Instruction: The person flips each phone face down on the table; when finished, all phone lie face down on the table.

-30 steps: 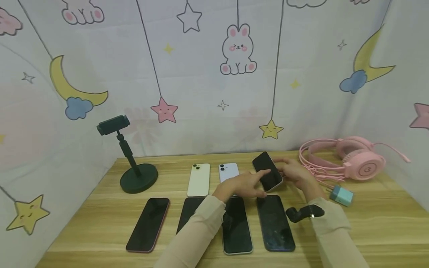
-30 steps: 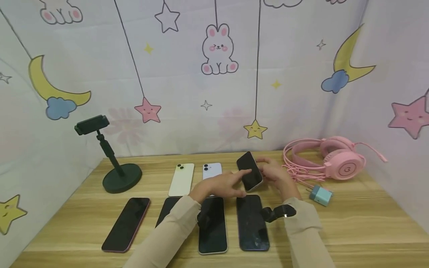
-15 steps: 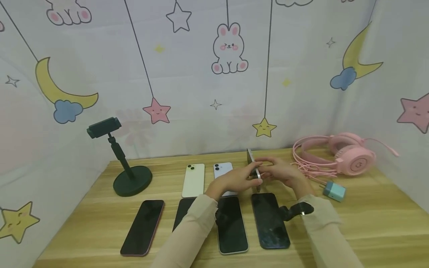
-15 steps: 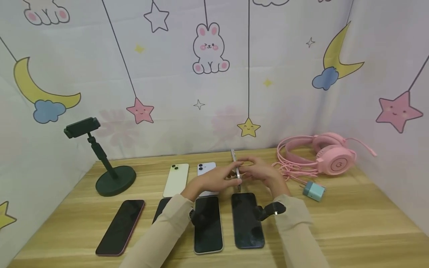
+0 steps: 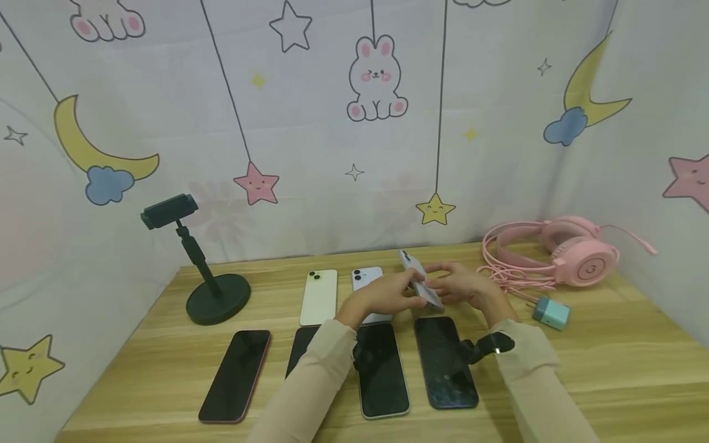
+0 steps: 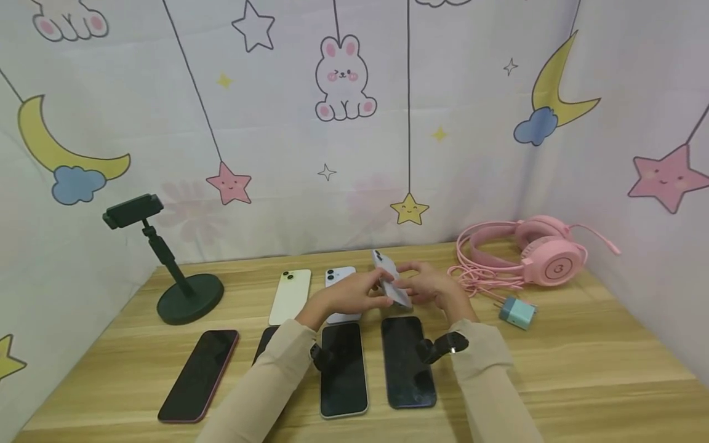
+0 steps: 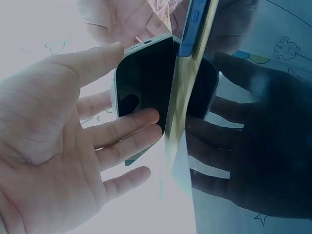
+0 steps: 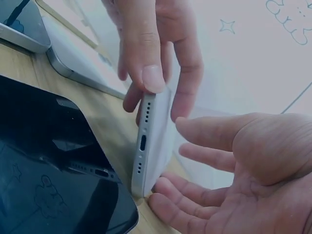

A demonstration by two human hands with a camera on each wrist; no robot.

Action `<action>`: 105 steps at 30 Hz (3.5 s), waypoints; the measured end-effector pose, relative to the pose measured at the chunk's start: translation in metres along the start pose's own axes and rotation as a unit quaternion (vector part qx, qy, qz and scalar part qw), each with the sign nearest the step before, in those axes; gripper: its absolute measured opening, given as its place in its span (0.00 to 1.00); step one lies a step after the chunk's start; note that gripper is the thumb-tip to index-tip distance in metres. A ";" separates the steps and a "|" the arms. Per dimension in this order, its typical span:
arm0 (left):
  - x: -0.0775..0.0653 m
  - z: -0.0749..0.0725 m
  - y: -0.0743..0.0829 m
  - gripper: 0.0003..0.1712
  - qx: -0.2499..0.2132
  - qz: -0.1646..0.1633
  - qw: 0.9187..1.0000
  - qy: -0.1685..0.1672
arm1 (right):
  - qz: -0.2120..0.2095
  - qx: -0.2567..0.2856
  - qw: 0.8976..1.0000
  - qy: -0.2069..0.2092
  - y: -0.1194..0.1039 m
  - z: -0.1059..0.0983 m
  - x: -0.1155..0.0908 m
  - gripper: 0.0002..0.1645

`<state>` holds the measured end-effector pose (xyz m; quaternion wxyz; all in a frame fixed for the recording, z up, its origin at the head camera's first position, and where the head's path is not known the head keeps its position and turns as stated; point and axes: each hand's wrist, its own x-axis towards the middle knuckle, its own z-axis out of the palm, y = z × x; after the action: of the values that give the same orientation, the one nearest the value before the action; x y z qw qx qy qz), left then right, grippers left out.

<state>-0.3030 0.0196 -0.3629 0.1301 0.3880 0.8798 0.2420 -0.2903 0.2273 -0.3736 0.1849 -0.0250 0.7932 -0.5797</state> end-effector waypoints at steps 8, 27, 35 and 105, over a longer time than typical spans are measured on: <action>0.000 0.002 0.001 0.31 0.075 -0.021 0.997 -0.003 | 0.025 -0.036 0.999 0.018 -0.004 0.000 -0.002 0.33; 0.002 0.007 0.012 0.32 0.167 -0.050 0.985 -0.009 | 0.043 -0.074 0.996 0.007 -0.005 -0.009 -0.009 0.32; 0.004 0.002 0.015 0.30 0.152 -0.042 0.987 -0.032 | 0.037 -0.098 0.994 0.015 -0.008 -0.015 -0.014 0.33; -0.282 -0.071 -0.060 0.40 0.084 -0.269 0.957 -0.063 | -0.025 0.031 0.983 -0.178 -0.089 0.286 -0.017 0.32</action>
<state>-0.1828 -0.2485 -0.3226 0.2129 0.1606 0.9588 0.0981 -0.1977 -0.0574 -0.3610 0.3098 -0.1417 0.7285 -0.5944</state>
